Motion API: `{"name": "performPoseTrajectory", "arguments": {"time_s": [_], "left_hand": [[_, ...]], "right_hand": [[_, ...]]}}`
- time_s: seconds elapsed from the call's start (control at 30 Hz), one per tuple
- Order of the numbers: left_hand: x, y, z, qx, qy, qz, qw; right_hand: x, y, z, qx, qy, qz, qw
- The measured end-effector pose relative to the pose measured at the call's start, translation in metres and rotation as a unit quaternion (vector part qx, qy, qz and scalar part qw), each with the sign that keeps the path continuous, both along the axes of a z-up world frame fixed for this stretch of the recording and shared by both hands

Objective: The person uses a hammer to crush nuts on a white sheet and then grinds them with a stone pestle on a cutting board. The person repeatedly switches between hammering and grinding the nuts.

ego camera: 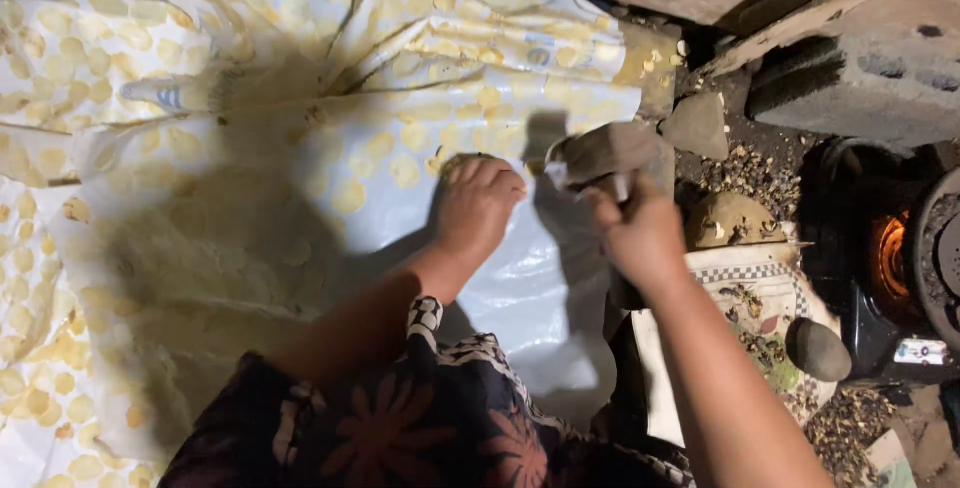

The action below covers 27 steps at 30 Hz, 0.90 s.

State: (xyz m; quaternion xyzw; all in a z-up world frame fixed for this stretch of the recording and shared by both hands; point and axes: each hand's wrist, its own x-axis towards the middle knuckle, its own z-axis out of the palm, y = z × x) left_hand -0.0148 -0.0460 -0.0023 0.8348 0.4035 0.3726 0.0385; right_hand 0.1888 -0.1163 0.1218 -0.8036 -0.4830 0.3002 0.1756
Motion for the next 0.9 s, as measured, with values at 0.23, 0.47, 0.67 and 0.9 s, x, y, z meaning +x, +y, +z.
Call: {"name": "performPoseTrajectory", "arguments": {"time_s": [0.23,0.47,0.67,0.9], "left_hand": [[0.017,-0.013,0.006,-0.032,0.013,0.011,0.999],[-0.037,0.012,0.024,-0.023,0.053,0.061,0.996],[-0.066,0.025,-0.013,-0.013,0.038,0.031,0.999],[-0.081,-0.003,0.011,0.01,0.061,0.029,0.998]], "right_hand": [[-0.035,-0.04,0.11,0.34,0.029,0.002,0.94],[-0.045,-0.042,-0.096,0.022,-0.144,0.032,0.989],[-0.055,-0.03,-0.041,0.018,0.013,0.016,1.0],[-0.056,-0.015,0.037,0.083,-0.019,-0.018,0.996]]}}
